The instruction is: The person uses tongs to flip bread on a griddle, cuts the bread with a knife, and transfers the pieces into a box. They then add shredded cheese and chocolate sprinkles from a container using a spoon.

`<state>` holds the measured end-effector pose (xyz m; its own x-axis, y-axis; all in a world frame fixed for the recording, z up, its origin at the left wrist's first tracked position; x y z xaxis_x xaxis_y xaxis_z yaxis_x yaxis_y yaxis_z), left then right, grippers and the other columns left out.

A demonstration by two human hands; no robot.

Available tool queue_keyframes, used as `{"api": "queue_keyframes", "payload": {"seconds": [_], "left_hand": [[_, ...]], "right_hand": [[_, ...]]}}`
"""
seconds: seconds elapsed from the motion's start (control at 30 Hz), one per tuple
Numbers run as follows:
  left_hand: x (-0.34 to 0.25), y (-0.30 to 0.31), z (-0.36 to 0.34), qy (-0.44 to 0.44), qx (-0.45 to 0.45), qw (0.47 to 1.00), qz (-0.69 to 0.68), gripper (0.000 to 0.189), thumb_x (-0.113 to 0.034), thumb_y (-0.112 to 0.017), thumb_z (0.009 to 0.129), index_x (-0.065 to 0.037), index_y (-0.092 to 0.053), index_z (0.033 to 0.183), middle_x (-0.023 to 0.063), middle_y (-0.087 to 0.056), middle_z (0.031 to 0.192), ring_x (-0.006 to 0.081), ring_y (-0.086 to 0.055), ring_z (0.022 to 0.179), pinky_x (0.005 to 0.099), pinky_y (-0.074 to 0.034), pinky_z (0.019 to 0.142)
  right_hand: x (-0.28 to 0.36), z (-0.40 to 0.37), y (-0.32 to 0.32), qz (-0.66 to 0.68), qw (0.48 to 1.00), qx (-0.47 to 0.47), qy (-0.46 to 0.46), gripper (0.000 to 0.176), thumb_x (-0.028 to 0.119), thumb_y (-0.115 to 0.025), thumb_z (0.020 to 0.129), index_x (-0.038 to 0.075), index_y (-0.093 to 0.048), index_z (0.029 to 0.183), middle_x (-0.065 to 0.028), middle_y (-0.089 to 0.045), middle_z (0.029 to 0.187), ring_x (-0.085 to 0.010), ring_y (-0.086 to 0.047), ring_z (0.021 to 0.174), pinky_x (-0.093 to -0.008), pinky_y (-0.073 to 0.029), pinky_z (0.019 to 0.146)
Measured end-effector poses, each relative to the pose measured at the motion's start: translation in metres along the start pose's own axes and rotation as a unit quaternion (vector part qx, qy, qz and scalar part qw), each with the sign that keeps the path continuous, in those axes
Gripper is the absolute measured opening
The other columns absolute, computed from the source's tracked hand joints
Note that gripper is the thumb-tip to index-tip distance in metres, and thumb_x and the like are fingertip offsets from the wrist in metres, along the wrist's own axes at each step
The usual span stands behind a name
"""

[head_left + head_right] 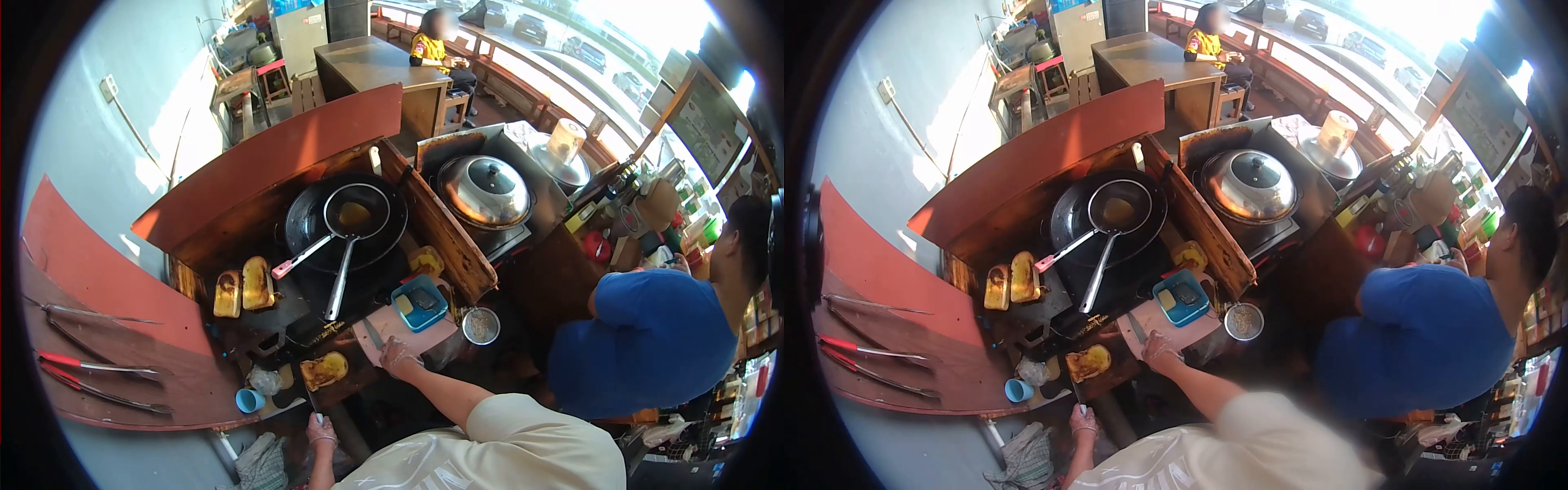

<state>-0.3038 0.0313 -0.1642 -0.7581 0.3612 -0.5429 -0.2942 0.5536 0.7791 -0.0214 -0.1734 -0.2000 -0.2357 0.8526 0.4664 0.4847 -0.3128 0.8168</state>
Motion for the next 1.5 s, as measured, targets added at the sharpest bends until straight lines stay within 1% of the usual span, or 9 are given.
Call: {"api": "queue_keyframes", "payload": {"seconds": [0.53,0.73,0.8,0.97,1.0,1.07,1.2,1.3,1.5], "left_hand": [[0.009,0.005,-0.003,0.011,0.0,0.999,-0.041,0.031,-0.013,-0.064,0.087,-0.001,-0.059,0.115,0.0231,-0.068,0.088,0.0386,-0.067,0.081,0.0445,-0.052,0.073],[0.0,0.017,-0.003,-0.027,-0.049,0.996,-0.063,0.033,-0.017,-0.061,0.091,-0.001,-0.059,0.12,0.0222,-0.069,0.091,0.0377,-0.068,0.083,0.0422,-0.052,0.075],[0.007,0.011,0.002,-0.037,-0.04,0.994,-0.093,0.035,-0.024,-0.057,0.095,-0.004,-0.06,0.123,0.0224,-0.068,0.095,0.0387,-0.068,0.087,0.0431,-0.052,0.077],[0.017,0.011,-0.007,0.01,-0.01,0.998,-0.06,0.038,-0.023,-0.053,0.098,-0.012,-0.051,0.134,0.0215,-0.064,0.08,0.0398,-0.063,0.069,0.0471,-0.049,0.061],[0.021,0.008,-0.007,0.039,-0.01,0.995,-0.091,0.041,-0.02,-0.052,0.098,-0.014,-0.047,0.138,0.0205,-0.063,0.077,0.0394,-0.062,0.063,0.0479,-0.048,0.057],[-0.004,0.023,-0.019,0.037,-0.016,0.999,-0.004,0.047,-0.019,-0.052,0.097,-0.017,-0.04,0.143,0.0205,-0.064,0.077,0.039,-0.062,0.061,0.0488,-0.048,0.055],[-0.031,0.022,-0.013,-0.082,-0.044,0.992,0.083,0.064,-0.015,-0.051,0.095,-0.022,-0.024,0.152,0.0209,-0.065,0.079,0.0388,-0.063,0.06,0.0517,-0.049,0.053],[-0.048,0.012,0.003,-0.138,-0.044,0.985,0.092,0.07,-0.013,-0.053,0.093,-0.021,-0.02,0.154,0.0217,-0.066,0.081,0.0387,-0.066,0.064,0.0516,-0.051,0.056],[-0.055,-0.003,0.009,-0.068,0.052,0.977,0.197,0.082,-0.009,-0.057,0.086,-0.018,-0.016,0.156,0.022,-0.068,0.087,0.0381,-0.068,0.07,0.0479,-0.055,0.062]], "right_hand": [[-0.021,0.01,0.027,-0.064,0.996,0.0,-0.059,0.029,0.027,-0.051,0.095,0.009,-0.058,0.117,-0.0128,-0.066,0.113,-0.0322,-0.067,0.104,-0.0446,-0.056,0.081],[0.007,0.001,0.036,-0.078,0.985,-0.117,0.097,0.035,0.025,-0.051,0.091,0.003,-0.057,0.117,-0.0217,-0.062,0.116,-0.037,-0.063,0.106,-0.0508,-0.051,0.088],[0.045,-0.019,0.062,-0.026,0.997,0.007,0.067,0.039,0.029,-0.052,0.089,0.003,-0.057,0.118,-0.0215,-0.06,0.118,-0.0395,-0.059,0.111,-0.0521,-0.048,0.091],[0.128,-0.03,0.022,-0.478,0.783,-0.014,0.398,0.031,0.017,-0.064,0.079,0.004,-0.065,0.107,-0.0164,-0.068,0.091,-0.0263,-0.066,0.083,-0.039,-0.052,0.063],[0.122,-0.012,-0.004,-0.465,0.801,0.0,0.379,0.03,0.018,-0.064,0.081,0.005,-0.065,0.108,-0.0184,-0.069,0.094,-0.0315,-0.067,0.085,-0.0421,-0.053,0.066],[0.11,0.009,0.007,0.057,0.983,0.032,0.173,0.029,0.026,-0.063,0.086,0.006,-0.066,0.107,-0.0196,-0.069,0.096,-0.0355,-0.068,0.089,-0.0447,-0.053,0.071],[0.107,0.015,-0.027,-0.03,0.971,0.063,0.229,0.029,0.031,-0.059,0.091,0.008,-0.068,0.106,-0.0189,-0.069,0.097,-0.0366,-0.067,0.091,-0.0452,-0.052,0.077],[0.085,0.027,-0.055,0.034,0.991,0.044,0.12,0.03,0.033,-0.059,0.09,0.008,-0.07,0.101,-0.0178,-0.071,0.092,-0.0358,-0.068,0.087,-0.0442,-0.053,0.075],[0.077,0.021,-0.049,0.111,0.992,0.022,0.047,0.031,0.036,-0.058,0.087,0.01,-0.072,0.095,-0.0174,-0.07,0.087,-0.0362,-0.068,0.085,-0.0444,-0.053,0.074]]}}
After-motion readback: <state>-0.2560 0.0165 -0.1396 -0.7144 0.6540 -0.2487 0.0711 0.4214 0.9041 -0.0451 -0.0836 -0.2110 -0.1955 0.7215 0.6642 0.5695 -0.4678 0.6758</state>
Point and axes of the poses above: each hand's wrist, its own z-axis towards the middle knuckle, its own y-axis out of the back of the hand, x = y × z, the point moved 7 cm from there along z, towards the middle knuckle
